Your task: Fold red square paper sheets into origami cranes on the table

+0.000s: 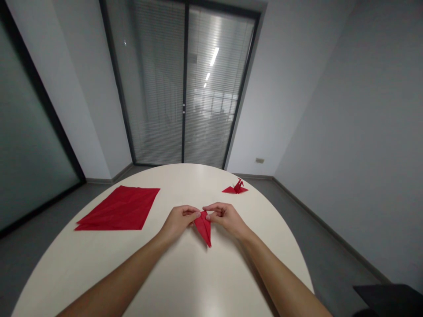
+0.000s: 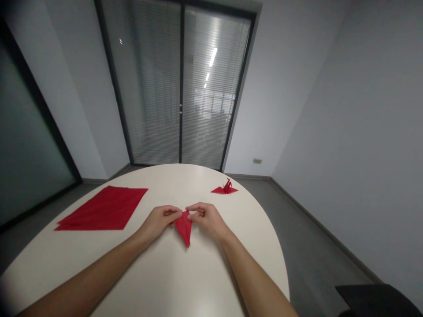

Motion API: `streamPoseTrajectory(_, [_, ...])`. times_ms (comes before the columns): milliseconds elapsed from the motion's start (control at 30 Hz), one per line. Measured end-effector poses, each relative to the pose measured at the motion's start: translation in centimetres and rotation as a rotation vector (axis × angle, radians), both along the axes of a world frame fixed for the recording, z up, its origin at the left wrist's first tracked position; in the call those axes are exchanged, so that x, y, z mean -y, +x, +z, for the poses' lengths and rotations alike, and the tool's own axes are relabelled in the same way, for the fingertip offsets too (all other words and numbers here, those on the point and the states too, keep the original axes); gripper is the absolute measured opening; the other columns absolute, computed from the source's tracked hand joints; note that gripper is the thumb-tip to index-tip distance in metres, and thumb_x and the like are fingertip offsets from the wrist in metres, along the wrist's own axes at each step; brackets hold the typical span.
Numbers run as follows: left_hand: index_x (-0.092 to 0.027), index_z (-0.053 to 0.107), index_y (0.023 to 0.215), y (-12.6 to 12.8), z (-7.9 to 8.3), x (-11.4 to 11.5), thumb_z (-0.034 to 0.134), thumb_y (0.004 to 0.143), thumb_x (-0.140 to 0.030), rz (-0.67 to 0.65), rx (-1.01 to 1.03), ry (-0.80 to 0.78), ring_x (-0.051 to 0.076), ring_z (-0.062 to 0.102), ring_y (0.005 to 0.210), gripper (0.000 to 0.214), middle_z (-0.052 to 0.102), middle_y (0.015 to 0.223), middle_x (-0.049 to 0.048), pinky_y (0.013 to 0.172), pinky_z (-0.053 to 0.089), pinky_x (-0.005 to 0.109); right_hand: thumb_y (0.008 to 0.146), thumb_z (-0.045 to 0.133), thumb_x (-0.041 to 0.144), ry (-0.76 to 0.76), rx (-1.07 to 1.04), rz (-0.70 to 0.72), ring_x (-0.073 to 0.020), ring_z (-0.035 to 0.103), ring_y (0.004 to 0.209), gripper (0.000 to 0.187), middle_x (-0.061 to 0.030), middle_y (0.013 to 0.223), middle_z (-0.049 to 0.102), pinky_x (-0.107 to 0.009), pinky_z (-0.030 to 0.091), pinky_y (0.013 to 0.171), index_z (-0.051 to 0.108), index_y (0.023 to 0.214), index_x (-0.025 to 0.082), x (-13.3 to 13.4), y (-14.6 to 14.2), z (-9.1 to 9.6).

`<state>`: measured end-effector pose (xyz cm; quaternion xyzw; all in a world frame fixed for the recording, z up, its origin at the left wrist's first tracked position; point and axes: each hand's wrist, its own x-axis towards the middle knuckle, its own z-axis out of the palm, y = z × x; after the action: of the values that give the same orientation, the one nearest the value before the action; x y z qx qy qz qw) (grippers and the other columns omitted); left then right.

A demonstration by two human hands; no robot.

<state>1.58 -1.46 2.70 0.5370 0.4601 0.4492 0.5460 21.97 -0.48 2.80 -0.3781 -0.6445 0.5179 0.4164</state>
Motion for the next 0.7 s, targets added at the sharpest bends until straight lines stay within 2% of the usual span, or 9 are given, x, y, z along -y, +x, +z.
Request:
streamPoseTrajectory(167, [-0.014, 0.069, 0.088, -0.2, -1.0, -0.5, 0.088, 0.056, -0.039, 0.004, 0.055, -0.032, 0.016, 0.065, 0.066, 0.045, 0.072, 0.077, 0.0055, 0.062, 0.047, 0.027, 0.070, 0.083, 0.038, -0.058, 0.101, 0.000, -0.0108, 0.052, 0.048, 0.046, 0.0035, 0.057, 0.065, -0.023, 0.039, 0.050, 0.073, 0.108, 0.015, -0.3, 0.0, -1.0])
streamPoseTrajectory(300, [-0.015, 0.068, 0.088, -0.5, -1.2, -0.4, 0.084, 0.057, -0.032, -0.079, -0.037, 0.046, 0.016, 0.064, 0.068, 0.039, 0.072, 0.079, 0.0043, 0.064, 0.046, 0.026, 0.073, 0.080, 0.035, -0.040, 0.172, -0.035, -0.0104, 0.048, 0.047, 0.037, 0.0037, 0.055, 0.063, -0.023, 0.035, 0.047, 0.075, 0.103, 0.015, -0.6, 0.2, -2.1])
streamPoseTrajectory(433, [-0.016, 0.070, 0.093, -0.7, -1.4, -0.1, 0.074, 0.067, -0.027, -0.137, -0.205, 0.131, 0.016, 0.061, 0.064, 0.029, 0.067, 0.068, 0.0001, 0.060, 0.042, 0.025, 0.077, 0.075, 0.030, 0.092, 0.259, -0.014, -0.0150, 0.061, 0.062, 0.026, -0.0014, 0.070, 0.071, -0.026, 0.046, 0.058, 0.077, 0.100, 0.017, -0.8, 0.5, -2.7])
streamPoseTrajectory(567, [-0.019, 0.073, 0.093, -0.7, -1.5, 0.1, 0.067, 0.073, -0.021, -0.133, -0.371, 0.307, 0.020, 0.064, 0.080, 0.021, 0.074, 0.087, 0.0054, 0.072, 0.047, 0.029, 0.082, 0.070, 0.024, 0.258, 0.373, 0.011, -0.0197, 0.067, 0.082, 0.021, -0.0052, 0.093, 0.077, -0.030, 0.051, 0.072, 0.079, 0.102, 0.021, -0.5, 0.8, -2.0])
streamPoseTrajectory(700, [-0.020, 0.073, 0.093, -1.0, -1.2, 0.2, 0.063, 0.078, -0.017, -0.178, -0.558, 0.452, 0.023, 0.065, 0.091, 0.019, 0.074, 0.097, 0.0073, 0.082, 0.047, 0.032, 0.085, 0.066, 0.017, 0.419, 0.466, 0.098, -0.0208, 0.067, 0.090, 0.019, -0.0062, 0.101, 0.076, -0.033, 0.052, 0.081, 0.080, 0.097, 0.024, -0.3, 1.0, -1.0])
